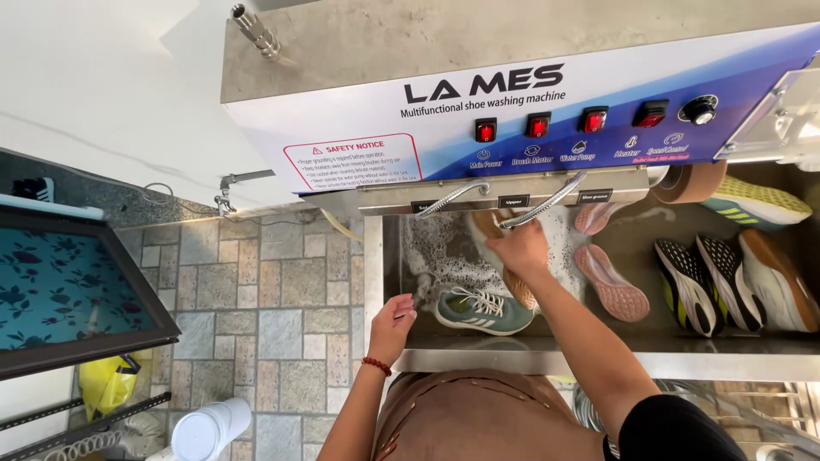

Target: Washing and rinsing white sneakers using a specialized shoe washing machine and a sink.

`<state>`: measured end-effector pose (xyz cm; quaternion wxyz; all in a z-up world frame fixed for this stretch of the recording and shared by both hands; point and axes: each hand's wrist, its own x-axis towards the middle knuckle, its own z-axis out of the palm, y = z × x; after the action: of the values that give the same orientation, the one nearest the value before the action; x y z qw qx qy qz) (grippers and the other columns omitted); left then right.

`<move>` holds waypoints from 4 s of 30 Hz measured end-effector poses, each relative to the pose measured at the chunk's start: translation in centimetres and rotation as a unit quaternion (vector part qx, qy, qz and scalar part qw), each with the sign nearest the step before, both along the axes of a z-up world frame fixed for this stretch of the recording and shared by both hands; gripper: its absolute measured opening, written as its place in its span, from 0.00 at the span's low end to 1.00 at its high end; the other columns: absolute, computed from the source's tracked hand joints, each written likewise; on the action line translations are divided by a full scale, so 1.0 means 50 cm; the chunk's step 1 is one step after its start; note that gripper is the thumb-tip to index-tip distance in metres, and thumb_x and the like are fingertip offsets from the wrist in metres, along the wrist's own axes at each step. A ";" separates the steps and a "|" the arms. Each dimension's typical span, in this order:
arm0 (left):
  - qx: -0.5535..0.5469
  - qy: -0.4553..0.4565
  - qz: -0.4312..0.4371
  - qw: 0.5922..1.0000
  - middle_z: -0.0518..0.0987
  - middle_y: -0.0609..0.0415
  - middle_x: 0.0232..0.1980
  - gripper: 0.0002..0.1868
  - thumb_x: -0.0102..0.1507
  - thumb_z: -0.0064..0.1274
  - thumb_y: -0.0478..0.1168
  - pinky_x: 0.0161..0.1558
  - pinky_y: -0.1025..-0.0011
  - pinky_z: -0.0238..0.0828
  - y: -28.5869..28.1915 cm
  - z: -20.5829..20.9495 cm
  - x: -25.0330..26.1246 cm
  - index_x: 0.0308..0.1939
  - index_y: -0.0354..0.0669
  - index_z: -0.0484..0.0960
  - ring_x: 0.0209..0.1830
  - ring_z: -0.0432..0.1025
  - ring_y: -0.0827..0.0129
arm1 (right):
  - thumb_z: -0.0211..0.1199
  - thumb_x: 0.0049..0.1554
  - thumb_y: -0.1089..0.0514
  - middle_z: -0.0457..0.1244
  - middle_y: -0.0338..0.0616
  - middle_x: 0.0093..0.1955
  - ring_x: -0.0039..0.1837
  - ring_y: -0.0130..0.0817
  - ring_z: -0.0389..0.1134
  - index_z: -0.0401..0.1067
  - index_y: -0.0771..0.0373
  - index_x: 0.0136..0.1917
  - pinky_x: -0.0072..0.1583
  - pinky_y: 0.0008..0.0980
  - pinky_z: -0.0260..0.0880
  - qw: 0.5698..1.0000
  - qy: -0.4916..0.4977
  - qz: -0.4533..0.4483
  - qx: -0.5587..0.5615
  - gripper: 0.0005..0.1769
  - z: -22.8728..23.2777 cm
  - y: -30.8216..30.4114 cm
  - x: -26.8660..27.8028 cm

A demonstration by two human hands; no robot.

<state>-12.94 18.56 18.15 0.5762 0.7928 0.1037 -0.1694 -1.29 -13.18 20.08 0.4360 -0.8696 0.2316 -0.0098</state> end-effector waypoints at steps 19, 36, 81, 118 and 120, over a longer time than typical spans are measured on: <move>-0.003 -0.104 -0.010 0.995 0.85 0.49 0.52 0.18 0.63 0.56 0.35 0.54 0.71 0.77 0.016 0.004 0.068 0.58 0.37 0.80 0.51 0.80 0.68 | 0.77 0.39 0.46 0.64 0.55 0.59 0.62 0.54 0.65 0.67 0.68 0.59 0.62 0.49 0.67 0.991 -0.056 -0.061 -0.108 0.40 -0.010 -0.003 -0.053; 0.049 -0.436 -0.233 0.868 0.73 0.34 0.66 0.52 0.37 0.79 0.46 0.63 0.51 0.65 -0.076 0.227 0.139 0.63 0.36 0.75 0.65 0.67 0.38 | 0.78 0.31 0.55 0.67 0.50 0.56 0.61 0.53 0.67 0.69 0.60 0.64 0.64 0.48 0.65 0.926 -0.147 0.332 -0.107 0.47 0.198 0.080 -0.167; -0.487 0.182 -0.126 0.845 0.77 0.42 0.63 0.40 0.64 0.61 0.55 0.66 0.61 0.70 -0.039 0.108 0.201 0.70 0.30 0.67 0.63 0.73 0.57 | 0.47 0.71 0.38 0.63 0.43 0.31 0.27 0.29 0.61 0.75 0.73 0.49 0.30 0.29 0.61 0.932 -0.077 -0.244 0.257 0.35 0.167 0.033 -0.234; -0.543 0.364 -0.122 0.747 0.81 0.34 0.53 0.39 0.68 0.32 0.67 0.30 0.58 0.83 0.026 0.228 0.180 0.70 0.41 0.68 0.38 0.82 0.40 | 0.70 0.58 0.51 0.66 0.41 0.55 0.55 0.26 0.67 0.66 0.71 0.66 0.58 0.27 0.69 0.933 -0.260 -0.057 0.243 0.30 0.293 0.138 -0.259; -0.538 0.372 -0.137 0.744 0.81 0.25 0.49 0.43 0.70 0.30 0.68 0.29 0.61 0.83 0.025 0.247 0.177 0.70 0.34 0.69 0.35 0.82 0.43 | 0.74 0.54 0.54 0.65 0.41 0.63 0.63 0.29 0.66 0.58 0.70 0.74 0.66 0.31 0.68 0.915 -0.274 -0.068 0.289 0.42 0.281 0.150 -0.256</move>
<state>-4.09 19.82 30.49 0.7935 0.2306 0.0915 -0.5558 -14.07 -5.69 34.15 0.7130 -0.6508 0.1545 -0.2101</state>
